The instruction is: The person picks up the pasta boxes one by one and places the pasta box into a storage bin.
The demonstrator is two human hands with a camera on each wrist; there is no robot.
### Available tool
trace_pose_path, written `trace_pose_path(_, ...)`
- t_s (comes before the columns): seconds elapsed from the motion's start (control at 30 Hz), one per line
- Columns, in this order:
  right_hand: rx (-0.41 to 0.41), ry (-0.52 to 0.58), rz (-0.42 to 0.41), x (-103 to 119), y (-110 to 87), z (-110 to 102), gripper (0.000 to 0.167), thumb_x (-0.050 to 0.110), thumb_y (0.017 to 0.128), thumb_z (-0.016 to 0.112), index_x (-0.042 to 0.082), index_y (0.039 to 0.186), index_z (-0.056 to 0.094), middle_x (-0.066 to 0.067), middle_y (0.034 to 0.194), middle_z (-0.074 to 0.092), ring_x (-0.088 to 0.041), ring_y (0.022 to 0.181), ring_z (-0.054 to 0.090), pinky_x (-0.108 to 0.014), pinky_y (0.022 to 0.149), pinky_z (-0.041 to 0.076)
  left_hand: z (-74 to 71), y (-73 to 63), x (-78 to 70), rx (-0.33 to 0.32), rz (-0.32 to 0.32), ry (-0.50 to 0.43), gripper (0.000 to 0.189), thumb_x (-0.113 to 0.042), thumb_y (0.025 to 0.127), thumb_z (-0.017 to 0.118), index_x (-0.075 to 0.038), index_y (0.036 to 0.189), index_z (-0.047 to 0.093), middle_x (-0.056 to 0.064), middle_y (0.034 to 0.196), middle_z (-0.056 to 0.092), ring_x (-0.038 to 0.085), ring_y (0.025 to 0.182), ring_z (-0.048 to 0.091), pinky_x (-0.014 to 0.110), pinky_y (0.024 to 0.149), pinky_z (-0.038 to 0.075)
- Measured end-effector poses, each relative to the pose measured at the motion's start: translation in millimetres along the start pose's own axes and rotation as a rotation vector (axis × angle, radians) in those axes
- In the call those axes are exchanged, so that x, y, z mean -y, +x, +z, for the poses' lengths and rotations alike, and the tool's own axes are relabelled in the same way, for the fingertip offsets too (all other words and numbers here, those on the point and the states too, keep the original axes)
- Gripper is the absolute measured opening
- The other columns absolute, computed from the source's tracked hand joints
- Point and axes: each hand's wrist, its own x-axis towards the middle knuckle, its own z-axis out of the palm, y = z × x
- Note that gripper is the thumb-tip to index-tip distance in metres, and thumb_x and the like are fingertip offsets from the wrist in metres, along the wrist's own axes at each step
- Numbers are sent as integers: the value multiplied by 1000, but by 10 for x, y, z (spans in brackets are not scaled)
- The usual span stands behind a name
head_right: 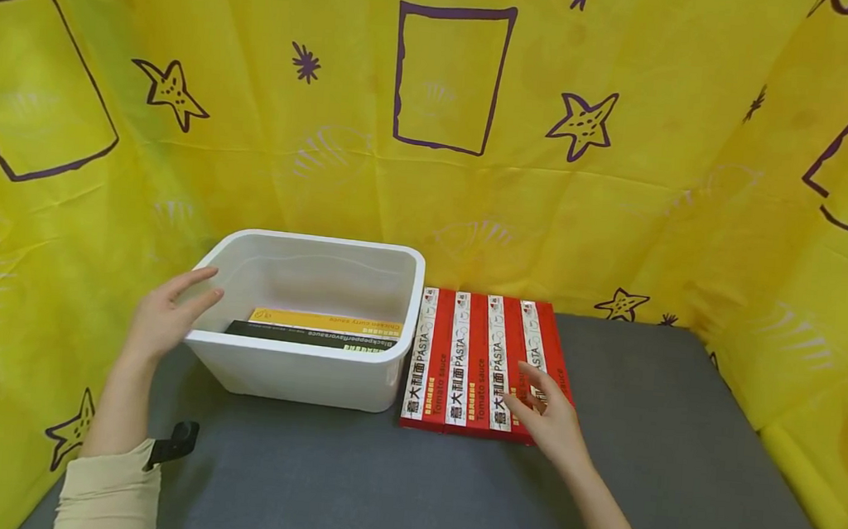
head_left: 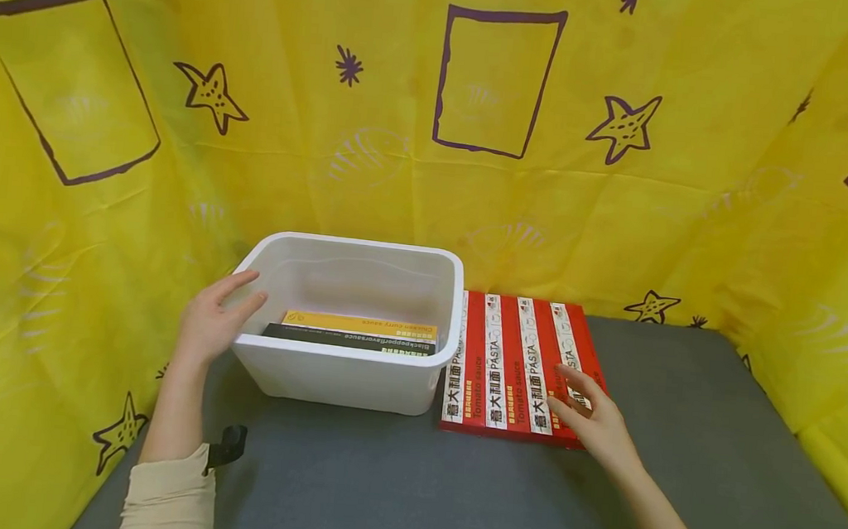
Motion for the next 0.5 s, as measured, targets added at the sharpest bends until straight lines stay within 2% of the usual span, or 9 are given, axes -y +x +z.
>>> trace_pose_path(0.17, 3, -66, 79, -36, -61, -133, 67, 30, 92, 68, 7, 147, 38, -22, 145, 42, -42, 126, 48, -39, 98, 48, 2, 3, -3, 4, 4, -21, 56, -38, 96, 60, -7, 142, 51, 21, 147, 44, 46, 135, 35, 65, 105, 28)
trace_pose_path(0.23, 1, -73, 109, -62, -75, -182, 69, 32, 92, 68, 7, 149, 36, -23, 146, 40, -44, 127, 47, -42, 98, 48, 1, 6, -4, 1, 6, -24, 56, -37, 96, 61, -7, 142, 51, 21, 146, 44, 46, 135, 35, 64, 105, 28)
trace_pose_path(0.3, -8, -79, 125, -92, -90, -222, 71, 32, 92, 68, 8, 149, 35, -23, 147, 38, -43, 130, 43, -46, 100, 45, 1, 6, -6, 0, 6, -27, 56, -37, 96, 60, -7, 142, 51, 22, 146, 44, 46, 135, 35, 65, 105, 28)
trace_pose_path(0.4, -15, -69, 138, -133, -112, -265, 72, 30, 92, 68, 6, 150, 33, -24, 150, 34, -43, 136, 34, -58, 107, 33, 0, 0, -15, -4, 5, -29, 55, -37, 96, 61, -7, 141, 52, 22, 146, 44, 47, 135, 35, 64, 105, 28)
trace_pose_path(0.5, -23, -90, 150, -160, -136, -292, 73, 29, 91, 69, 3, 150, 32, -26, 150, 32, -43, 135, 32, -59, 106, 33, 2, -7, -23, -4, 3, -31, 55, -37, 96, 60, -7, 141, 52, 22, 146, 44, 47, 135, 35, 64, 105, 28)
